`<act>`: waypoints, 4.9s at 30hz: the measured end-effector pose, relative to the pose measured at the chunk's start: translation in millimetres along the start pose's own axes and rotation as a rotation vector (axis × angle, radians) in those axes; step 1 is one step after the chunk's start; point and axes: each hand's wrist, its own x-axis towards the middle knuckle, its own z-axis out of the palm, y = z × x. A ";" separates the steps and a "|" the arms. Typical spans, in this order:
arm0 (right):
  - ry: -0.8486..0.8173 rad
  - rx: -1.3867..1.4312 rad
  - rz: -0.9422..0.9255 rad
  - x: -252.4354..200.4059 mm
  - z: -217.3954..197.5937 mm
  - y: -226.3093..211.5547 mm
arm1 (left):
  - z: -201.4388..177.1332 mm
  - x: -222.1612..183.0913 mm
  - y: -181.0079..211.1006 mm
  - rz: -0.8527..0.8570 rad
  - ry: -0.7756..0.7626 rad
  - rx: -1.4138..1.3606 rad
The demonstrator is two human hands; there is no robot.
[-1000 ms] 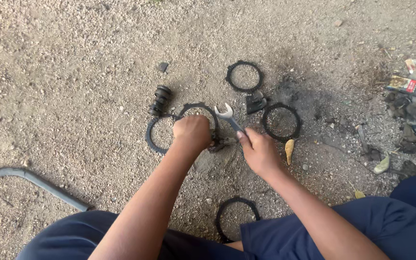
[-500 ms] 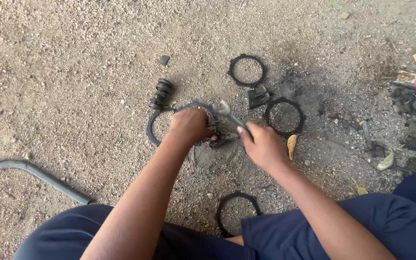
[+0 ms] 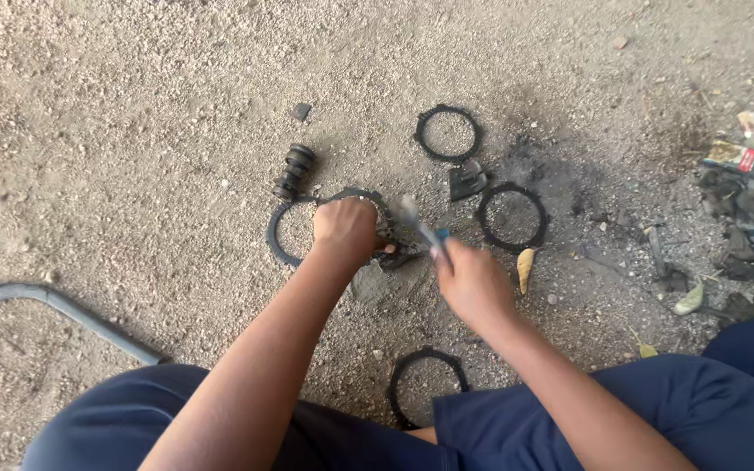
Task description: The person uses a wrench and a blue cloth to clean or adjust several circular mechanical components and small parts laid out on a dirt surface.
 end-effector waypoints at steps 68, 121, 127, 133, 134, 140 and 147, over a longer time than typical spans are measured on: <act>0.366 0.396 0.060 -9.8 -52.9 45.6 | 30.7 -47.5 -22.8 -0.505 0.088 -0.473; 0.360 0.229 -0.228 16.7 1.7 37.8 | 6.2 -42.2 5.6 0.195 0.222 -0.234; 0.103 0.361 -0.008 11.2 -12.0 22.3 | -0.5 -39.0 8.1 0.076 0.190 -0.365; 0.022 0.250 -0.048 4.8 -17.3 5.7 | -1.2 -32.8 -1.2 0.139 0.105 -0.392; 0.072 0.225 -0.120 3.0 -15.9 6.7 | -0.5 -33.2 0.0 0.130 0.072 -0.374; 0.155 0.195 -0.342 8.0 2.7 10.6 | -10.8 -30.2 -1.1 0.106 -0.070 -0.304; 0.073 0.229 -0.316 12.6 8.3 0.7 | -2.7 -23.1 -2.6 0.127 -0.156 -0.278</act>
